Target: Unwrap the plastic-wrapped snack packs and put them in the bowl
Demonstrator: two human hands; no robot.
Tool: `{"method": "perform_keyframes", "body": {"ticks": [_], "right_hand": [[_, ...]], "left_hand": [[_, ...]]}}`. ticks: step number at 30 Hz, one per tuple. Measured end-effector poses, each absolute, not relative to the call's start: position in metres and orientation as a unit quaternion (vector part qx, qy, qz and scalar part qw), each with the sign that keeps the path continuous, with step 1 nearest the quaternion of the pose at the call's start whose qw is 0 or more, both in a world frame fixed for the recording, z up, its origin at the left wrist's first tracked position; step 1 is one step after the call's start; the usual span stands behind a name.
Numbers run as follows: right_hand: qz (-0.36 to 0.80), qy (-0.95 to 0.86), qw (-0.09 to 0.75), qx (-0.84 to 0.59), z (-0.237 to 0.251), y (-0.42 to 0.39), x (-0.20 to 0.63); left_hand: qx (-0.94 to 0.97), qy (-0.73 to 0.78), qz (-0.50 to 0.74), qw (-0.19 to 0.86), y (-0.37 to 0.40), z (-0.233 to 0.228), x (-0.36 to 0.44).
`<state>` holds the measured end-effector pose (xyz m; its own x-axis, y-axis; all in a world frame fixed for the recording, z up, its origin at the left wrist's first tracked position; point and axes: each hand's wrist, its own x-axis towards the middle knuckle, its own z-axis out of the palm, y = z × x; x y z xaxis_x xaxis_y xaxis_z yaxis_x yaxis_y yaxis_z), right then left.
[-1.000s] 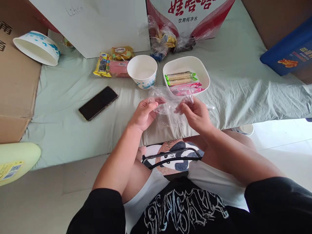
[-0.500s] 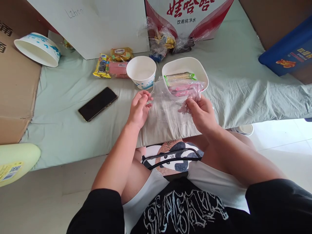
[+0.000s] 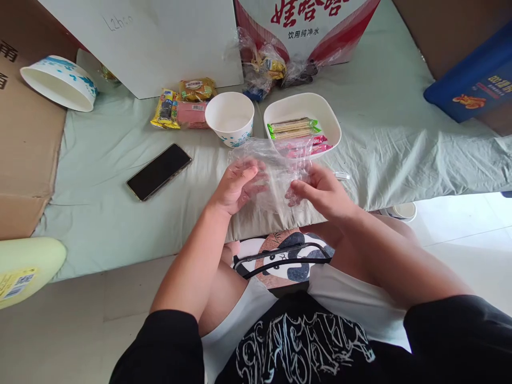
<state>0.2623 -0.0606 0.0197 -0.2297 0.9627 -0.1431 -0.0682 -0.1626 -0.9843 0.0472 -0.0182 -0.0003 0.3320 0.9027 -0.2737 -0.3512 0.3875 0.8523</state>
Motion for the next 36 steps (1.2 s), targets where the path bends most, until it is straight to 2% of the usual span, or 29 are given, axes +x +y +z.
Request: {"method": "perform_keyframes", "body": {"ticks": [4, 10, 14, 19, 23, 26, 28, 30, 33, 36], "right_hand": [[0.586, -0.491, 0.436, -0.475, 0.019, -0.057, 0.264], [0.581, -0.465, 0.498, -0.445, 0.01, -0.056, 0.268], [0.563, -0.523, 0.453, -0.451, 0.013, -0.056, 0.277], [0.472, -0.574, 0.418, -0.522, 0.014, -0.054, 0.278], [0.532, -0.484, 0.466, -0.515, 0.008, -0.052, 0.271], [0.558, -0.45, 0.496, -0.489, 0.005, -0.051, 0.268], [0.519, -0.467, 0.51, -0.503, 0.006, -0.052, 0.267], [0.442, -0.51, 0.515, -0.529, 0.008, -0.056, 0.265], [0.319, -0.596, 0.513, -0.529, 0.011, -0.063, 0.261], [0.293, -0.664, 0.487, -0.485, 0.012, -0.069, 0.256]], "left_hand": [[0.41, 0.429, 0.343, 0.728, -0.019, 0.003, 0.042], [0.358, 0.403, 0.431, 0.724, -0.018, 0.011, 0.038], [0.392, 0.404, 0.421, 0.711, -0.014, 0.009, 0.035], [0.503, 0.42, 0.396, 0.643, -0.015, -0.001, 0.035], [0.463, 0.426, 0.423, 0.652, -0.011, -0.006, 0.035], [0.448, 0.45, 0.524, 0.568, -0.006, -0.011, 0.035], [0.459, 0.469, 0.591, 0.47, -0.007, -0.013, 0.037], [0.491, 0.479, 0.597, 0.415, -0.014, -0.015, 0.041], [0.559, 0.464, 0.533, 0.434, -0.03, -0.019, 0.053], [0.588, 0.408, 0.482, 0.506, -0.039, -0.023, 0.065]]}}
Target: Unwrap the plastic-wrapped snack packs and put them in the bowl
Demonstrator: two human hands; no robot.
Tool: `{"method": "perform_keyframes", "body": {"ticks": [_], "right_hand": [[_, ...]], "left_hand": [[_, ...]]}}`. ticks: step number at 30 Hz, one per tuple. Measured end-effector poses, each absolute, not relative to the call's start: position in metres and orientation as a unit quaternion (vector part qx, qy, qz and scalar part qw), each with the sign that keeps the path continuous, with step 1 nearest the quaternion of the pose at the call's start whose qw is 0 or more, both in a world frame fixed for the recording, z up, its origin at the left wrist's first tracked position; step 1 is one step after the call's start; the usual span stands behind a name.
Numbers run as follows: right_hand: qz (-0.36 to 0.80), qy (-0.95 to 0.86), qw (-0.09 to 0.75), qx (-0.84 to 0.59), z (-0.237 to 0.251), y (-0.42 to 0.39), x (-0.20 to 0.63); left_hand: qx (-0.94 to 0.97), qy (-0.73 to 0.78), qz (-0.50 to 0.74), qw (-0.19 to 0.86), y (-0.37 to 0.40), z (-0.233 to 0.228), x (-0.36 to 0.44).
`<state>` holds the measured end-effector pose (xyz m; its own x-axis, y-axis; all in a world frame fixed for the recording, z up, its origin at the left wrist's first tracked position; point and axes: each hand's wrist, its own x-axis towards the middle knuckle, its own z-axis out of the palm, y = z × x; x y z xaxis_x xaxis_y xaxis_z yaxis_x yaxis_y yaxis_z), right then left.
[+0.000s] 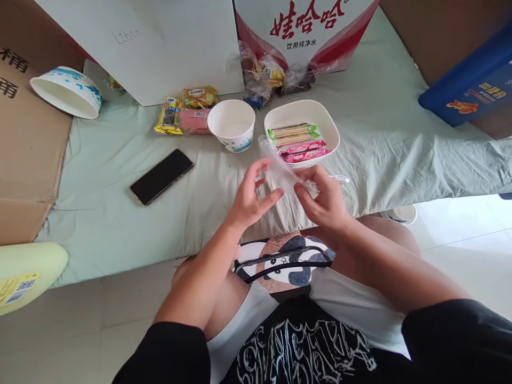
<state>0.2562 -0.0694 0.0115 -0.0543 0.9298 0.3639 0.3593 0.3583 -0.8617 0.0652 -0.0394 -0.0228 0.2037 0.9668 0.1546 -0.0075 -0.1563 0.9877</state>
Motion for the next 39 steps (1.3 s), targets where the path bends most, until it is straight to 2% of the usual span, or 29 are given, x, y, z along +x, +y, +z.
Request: {"method": "perform_keyframes", "body": {"ticks": [3, 5, 12, 17, 20, 23, 27, 31, 35, 39], "right_hand": [[0.344, -0.689, 0.451, -0.452, 0.01, -0.073, 0.253], [0.367, -0.678, 0.443, -0.458, 0.009, -0.073, 0.251], [0.298, -0.58, 0.51, -0.561, 0.003, -0.067, 0.25], [0.501, -0.518, 0.488, -0.492, 0.0, -0.064, 0.247], [0.524, -0.488, 0.501, -0.486, 0.0, -0.064, 0.248], [0.53, -0.506, 0.469, -0.494, 0.003, -0.065, 0.251], [0.451, -0.522, 0.504, -0.52, 0.022, -0.054, 0.251], [0.276, -0.609, 0.528, -0.524, 0.06, -0.013, 0.236], [0.153, -0.727, 0.449, -0.496, 0.093, 0.041, 0.205], [0.07, -0.803, 0.336, -0.488, 0.099, 0.082, 0.173]], "left_hand": [[0.591, 0.341, 0.412, 0.603, -0.041, -0.021, 0.073], [0.578, 0.337, 0.395, 0.63, -0.04, -0.017, 0.074], [0.521, 0.407, 0.445, 0.604, -0.038, -0.012, 0.07], [0.52, 0.373, 0.393, 0.66, -0.038, -0.006, 0.068], [0.552, 0.377, 0.362, 0.65, -0.038, -0.003, 0.066], [0.56, 0.381, 0.348, 0.648, -0.036, -0.002, 0.062], [0.527, 0.388, 0.348, 0.671, -0.032, -0.001, 0.054], [0.518, 0.425, 0.36, 0.649, -0.027, 0.002, 0.046], [0.535, 0.45, 0.36, 0.617, -0.024, 0.006, 0.038], [0.531, 0.478, 0.359, 0.601, -0.024, 0.009, 0.033]]}}
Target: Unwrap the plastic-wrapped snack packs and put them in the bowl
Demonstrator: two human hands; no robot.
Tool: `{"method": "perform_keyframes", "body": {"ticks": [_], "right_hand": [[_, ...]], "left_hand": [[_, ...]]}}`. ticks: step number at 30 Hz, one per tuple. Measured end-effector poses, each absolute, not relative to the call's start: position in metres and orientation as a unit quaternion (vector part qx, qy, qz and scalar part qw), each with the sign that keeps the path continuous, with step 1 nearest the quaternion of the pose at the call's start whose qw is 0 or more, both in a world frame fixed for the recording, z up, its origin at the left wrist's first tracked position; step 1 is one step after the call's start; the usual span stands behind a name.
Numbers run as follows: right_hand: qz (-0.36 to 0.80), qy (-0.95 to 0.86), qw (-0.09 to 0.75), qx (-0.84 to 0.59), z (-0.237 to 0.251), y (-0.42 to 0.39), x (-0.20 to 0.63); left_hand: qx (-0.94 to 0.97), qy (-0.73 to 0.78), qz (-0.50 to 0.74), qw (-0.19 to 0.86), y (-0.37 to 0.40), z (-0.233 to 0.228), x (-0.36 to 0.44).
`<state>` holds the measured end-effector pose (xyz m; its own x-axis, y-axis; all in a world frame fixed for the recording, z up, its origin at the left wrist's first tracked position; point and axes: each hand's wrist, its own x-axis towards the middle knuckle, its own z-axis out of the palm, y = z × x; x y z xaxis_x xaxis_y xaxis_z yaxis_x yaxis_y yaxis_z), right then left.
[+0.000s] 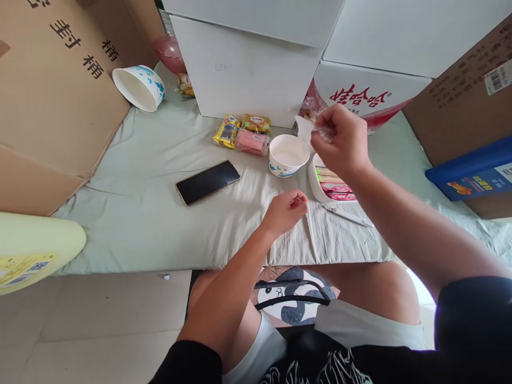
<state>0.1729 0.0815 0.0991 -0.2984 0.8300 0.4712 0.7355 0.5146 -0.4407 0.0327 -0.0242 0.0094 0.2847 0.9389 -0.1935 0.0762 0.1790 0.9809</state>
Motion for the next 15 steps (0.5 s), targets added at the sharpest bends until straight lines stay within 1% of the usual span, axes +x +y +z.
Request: {"method": "perform_keyframes", "body": {"ticks": [2, 4, 6, 9, 11, 14, 15], "right_hand": [[0.039, -0.839, 0.242, -0.485, 0.09, 0.098, 0.159], [0.03, -0.86, 0.128, -0.492, 0.074, 0.116, 0.145], [0.055, -0.866, 0.033, -0.496, 0.055, 0.136, 0.132], [0.131, -0.868, -0.065, -0.475, 0.031, 0.165, 0.12], [0.181, -0.86, -0.088, -0.468, 0.024, 0.178, 0.12], [0.25, -0.853, -0.033, -0.456, 0.031, 0.186, 0.127], [0.25, -0.852, -0.019, -0.46, 0.037, 0.186, 0.13]], "left_hand": [[0.528, 0.48, 0.362, 0.599, -0.025, 0.01, 0.033], [0.529, 0.476, 0.363, 0.601, -0.025, 0.011, 0.033], [0.535, 0.473, 0.359, 0.601, -0.026, 0.013, 0.034], [0.546, 0.478, 0.345, 0.595, -0.029, 0.014, 0.033], [0.562, 0.48, 0.33, 0.587, -0.03, 0.014, 0.032], [0.585, 0.48, 0.315, 0.573, -0.032, 0.016, 0.03], [0.587, 0.481, 0.313, 0.571, -0.032, 0.017, 0.03]]}}
